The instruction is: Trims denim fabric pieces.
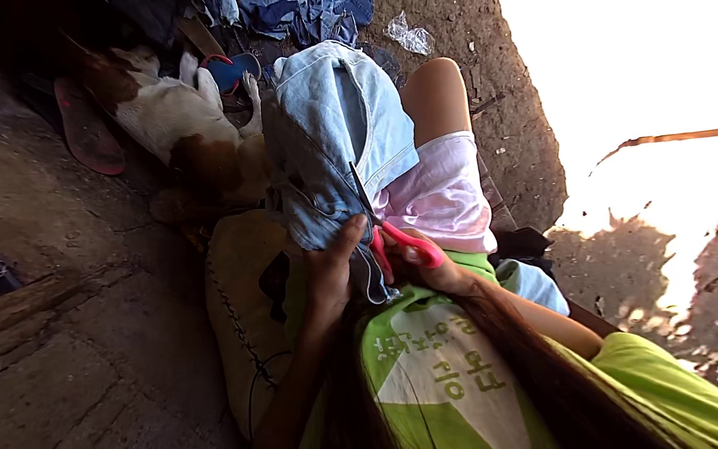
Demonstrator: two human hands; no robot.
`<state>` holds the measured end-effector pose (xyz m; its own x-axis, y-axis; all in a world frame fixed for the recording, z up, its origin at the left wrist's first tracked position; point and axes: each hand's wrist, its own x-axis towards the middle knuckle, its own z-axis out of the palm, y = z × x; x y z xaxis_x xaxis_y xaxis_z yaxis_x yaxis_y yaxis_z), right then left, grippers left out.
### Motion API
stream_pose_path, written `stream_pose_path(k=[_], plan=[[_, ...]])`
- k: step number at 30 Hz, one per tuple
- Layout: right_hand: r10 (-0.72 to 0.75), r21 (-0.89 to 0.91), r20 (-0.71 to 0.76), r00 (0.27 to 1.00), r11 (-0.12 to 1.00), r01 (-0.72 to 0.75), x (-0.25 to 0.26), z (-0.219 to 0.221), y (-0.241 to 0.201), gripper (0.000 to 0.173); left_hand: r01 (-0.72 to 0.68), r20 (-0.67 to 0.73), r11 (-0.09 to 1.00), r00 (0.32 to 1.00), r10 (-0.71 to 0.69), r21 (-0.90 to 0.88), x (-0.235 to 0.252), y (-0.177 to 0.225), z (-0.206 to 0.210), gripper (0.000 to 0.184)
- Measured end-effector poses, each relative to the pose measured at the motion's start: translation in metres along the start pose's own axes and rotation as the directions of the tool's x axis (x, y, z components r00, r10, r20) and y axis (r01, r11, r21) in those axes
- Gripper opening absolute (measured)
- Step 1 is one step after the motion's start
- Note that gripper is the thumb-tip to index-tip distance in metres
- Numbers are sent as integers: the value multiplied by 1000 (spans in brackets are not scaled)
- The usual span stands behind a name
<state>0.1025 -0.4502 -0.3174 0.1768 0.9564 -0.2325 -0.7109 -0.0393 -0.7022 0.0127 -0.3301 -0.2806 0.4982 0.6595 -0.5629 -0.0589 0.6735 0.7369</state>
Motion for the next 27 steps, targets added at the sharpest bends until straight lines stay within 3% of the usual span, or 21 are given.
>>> stream_pose_path(k=[6,10,12,15,24,27], plan=[[-125,-31,-45,991,992,124,-7,2,-1,34,-4,38,999,999,5,-34,5,5,0,26],[10,65,31,999,998,-12,-6,1,-5,40,-9,41,1000,999,8,6,7,6,0,26],[72,40,69,995,996,-75,-3,-3,-2,53,42,84,998,995,-45,43,9,5,-4,23],[41,10,111,993,999,-42,1,-9,4,60,97,111,993,988,-104,62,10,6,-8,24],[-59,33,117,991,998,55,2,-15,7,32,105,99,993,989,-111,63,14,8,-13,28],[5,43,200,980,999,-14,1,-25,3,32,116,101,992,988,-120,45,16,8,-19,32]])
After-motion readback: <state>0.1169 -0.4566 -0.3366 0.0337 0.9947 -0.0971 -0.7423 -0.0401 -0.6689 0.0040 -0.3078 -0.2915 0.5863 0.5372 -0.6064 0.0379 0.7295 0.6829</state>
